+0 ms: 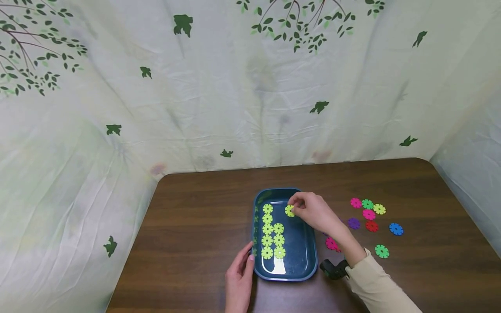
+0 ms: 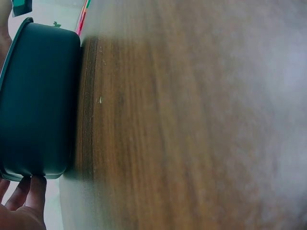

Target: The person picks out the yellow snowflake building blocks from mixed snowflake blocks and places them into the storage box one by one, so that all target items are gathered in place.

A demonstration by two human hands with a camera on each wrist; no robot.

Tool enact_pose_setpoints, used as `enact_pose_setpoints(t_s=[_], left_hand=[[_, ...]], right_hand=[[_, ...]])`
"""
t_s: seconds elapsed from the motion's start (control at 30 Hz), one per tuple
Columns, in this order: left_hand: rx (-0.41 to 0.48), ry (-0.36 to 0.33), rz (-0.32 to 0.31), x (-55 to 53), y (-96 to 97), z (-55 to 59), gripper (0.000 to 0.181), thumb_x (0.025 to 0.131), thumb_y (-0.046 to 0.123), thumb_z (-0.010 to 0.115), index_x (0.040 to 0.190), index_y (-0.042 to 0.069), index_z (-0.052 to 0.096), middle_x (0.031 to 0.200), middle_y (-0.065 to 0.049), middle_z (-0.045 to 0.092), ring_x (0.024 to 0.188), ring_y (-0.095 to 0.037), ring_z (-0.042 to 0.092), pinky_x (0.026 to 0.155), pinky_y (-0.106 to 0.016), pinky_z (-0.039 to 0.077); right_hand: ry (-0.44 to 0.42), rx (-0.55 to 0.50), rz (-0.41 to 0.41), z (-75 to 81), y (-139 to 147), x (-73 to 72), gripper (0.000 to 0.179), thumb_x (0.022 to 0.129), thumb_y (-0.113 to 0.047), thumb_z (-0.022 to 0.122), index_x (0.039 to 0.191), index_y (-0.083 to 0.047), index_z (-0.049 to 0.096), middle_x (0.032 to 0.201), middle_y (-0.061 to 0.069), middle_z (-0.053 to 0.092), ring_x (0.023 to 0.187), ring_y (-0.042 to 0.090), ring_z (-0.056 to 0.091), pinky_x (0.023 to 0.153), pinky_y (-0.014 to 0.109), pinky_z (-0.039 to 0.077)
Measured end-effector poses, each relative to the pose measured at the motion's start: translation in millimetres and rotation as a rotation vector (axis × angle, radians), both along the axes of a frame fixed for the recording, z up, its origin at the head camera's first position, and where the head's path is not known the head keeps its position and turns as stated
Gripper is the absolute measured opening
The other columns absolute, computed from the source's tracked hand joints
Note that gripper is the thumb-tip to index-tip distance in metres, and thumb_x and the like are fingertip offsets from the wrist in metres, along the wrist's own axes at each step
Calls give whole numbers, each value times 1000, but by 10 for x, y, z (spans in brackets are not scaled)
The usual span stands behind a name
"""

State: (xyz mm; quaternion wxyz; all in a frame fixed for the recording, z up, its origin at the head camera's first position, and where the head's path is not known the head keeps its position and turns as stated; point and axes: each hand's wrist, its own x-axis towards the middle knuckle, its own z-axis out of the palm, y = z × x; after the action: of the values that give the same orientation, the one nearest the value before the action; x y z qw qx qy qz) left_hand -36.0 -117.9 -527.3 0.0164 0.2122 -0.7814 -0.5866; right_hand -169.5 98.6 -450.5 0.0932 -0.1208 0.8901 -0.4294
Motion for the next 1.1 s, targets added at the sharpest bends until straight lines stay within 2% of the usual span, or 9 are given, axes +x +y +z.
enact_pose_setpoints(t_s=[0.2,0.43,0.5,0.87,1.1], left_hand=[[-13,25,-9,10,1,-2,33,99,12,60,129,24,64,134,-3,60,125,-26,55,102,-44,45],[24,123,-25,38,-13,-40,33,98,9,60,128,21,66,131,-1,62,123,-20,56,103,-36,45],[23,133,-30,40,-19,-49,33,98,9,60,128,21,65,131,-1,62,123,-20,56,103,-36,45],[16,102,-32,31,-22,-41,33,98,10,60,129,22,65,133,-2,61,125,-23,55,103,-39,44],[2,93,-28,33,-23,-39,32,99,12,59,129,22,65,133,-3,61,125,-24,55,103,-41,45]], right_hand=[[-59,0,12,2,-91,-56,11,89,-4,67,99,-9,70,84,2,61,73,20,54,60,29,49],[-126,4,60,-37,-164,-122,7,90,-4,66,96,-5,69,80,4,60,68,19,54,58,29,49],[-132,5,69,-50,-186,-139,7,90,-3,66,96,-4,69,79,4,60,66,19,55,58,29,50],[-193,-18,82,-142,-308,-252,12,86,3,62,96,1,69,77,6,64,63,20,58,56,29,50],[-193,47,60,-215,-385,-299,12,84,4,63,92,-2,70,74,5,63,59,17,55,52,27,48]])
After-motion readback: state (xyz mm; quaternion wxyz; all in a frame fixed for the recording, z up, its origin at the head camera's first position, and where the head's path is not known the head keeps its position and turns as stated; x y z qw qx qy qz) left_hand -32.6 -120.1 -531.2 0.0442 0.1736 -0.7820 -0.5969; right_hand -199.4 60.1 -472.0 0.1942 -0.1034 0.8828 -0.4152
